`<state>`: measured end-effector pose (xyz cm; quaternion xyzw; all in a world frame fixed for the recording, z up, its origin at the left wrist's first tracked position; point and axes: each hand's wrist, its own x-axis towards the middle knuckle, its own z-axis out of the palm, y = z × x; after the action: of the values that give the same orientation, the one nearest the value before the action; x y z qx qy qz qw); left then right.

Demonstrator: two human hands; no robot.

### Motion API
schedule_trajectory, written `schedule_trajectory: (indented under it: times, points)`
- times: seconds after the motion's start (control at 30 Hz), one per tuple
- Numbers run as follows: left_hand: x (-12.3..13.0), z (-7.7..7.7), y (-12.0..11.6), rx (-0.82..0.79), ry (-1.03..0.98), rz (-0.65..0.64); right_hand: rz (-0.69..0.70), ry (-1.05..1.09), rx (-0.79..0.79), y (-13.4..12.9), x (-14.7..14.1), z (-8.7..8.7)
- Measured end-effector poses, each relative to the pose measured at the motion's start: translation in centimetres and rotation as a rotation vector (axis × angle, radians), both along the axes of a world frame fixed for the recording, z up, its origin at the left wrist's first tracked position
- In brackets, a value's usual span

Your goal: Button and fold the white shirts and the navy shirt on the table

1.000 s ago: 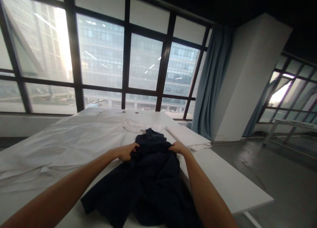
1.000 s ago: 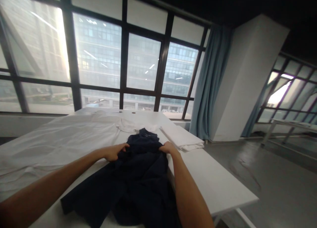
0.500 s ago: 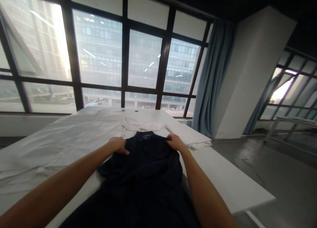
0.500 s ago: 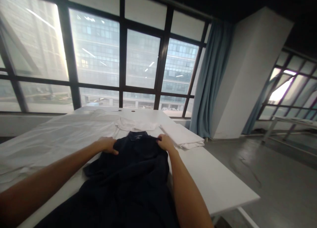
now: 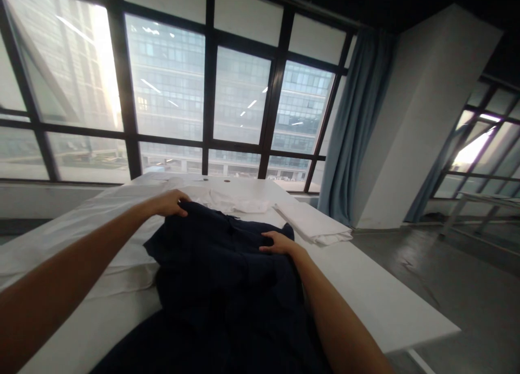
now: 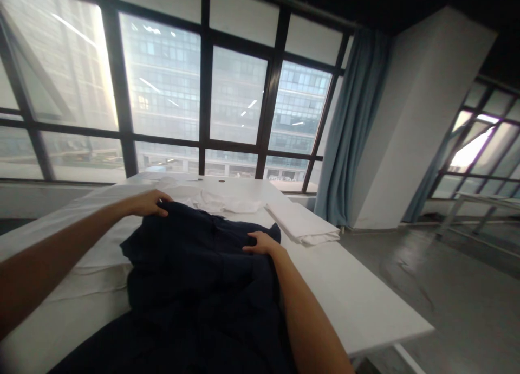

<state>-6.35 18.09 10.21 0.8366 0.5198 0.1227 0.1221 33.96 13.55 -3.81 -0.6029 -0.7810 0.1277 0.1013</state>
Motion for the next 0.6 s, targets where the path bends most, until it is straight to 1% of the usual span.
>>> schedule_trajectory:
  times: [0.03,0.1,0.13,0.2,0.27,0.3,0.33,0.37,0.4,0.47,0.53,0.57,0.6]
  points:
    - [-1.6,0.3,0.5,-0.006,-0.008,0.034,0.033,0.008,-0.025,0.1,-0.1,-0.1]
    - [-5.1,0.0,1.4,-0.046,0.042,0.112,0.030,-0.011,-0.075,0.0,-0.1,-0.1]
    - [-6.8,-0.6,1.8,-0.047,0.100,0.168,-0.001,-0.029,-0.097,-0.1,0.0,0.1]
    - [-9.7,-2.1,2.2,0.012,0.223,0.293,-0.073,-0.075,-0.130,-0.4,0.4,0.7]
    - [-11.1,-3.6,2.1,0.114,0.298,0.366,-0.116,-0.139,-0.170,-0.6,0.4,1.9]
    - [-11.0,-4.2,2.0,0.153,0.310,0.370,-0.127,-0.177,-0.200,-0.5,0.2,2.6]
    - [-10.2,-4.7,1.8,0.178,0.308,0.349,-0.140,-0.219,-0.231,-0.2,-0.2,3.5]
    - [-8.8,-5.1,1.6,0.189,0.304,0.334,-0.155,-0.257,-0.243,0.2,-1.0,4.3]
    - [-6.9,-5.4,1.5,0.189,0.286,0.291,-0.174,-0.284,-0.228,0.9,-2.0,5.1]
    - [-2.0,-6.1,1.7,0.134,0.215,0.208,-0.226,-0.275,-0.120,2.6,-4.6,6.3]
    - [2.8,-7.0,2.9,0.077,0.198,0.185,-0.295,-0.144,-0.037,4.5,-7.6,6.7]
    - [4.8,-7.6,3.7,0.022,0.184,0.203,-0.328,-0.044,-0.047,5.4,-8.9,6.6]
    - [6.4,-8.3,4.7,-0.079,0.127,0.270,-0.353,0.062,-0.070,6.2,-10.1,6.3]
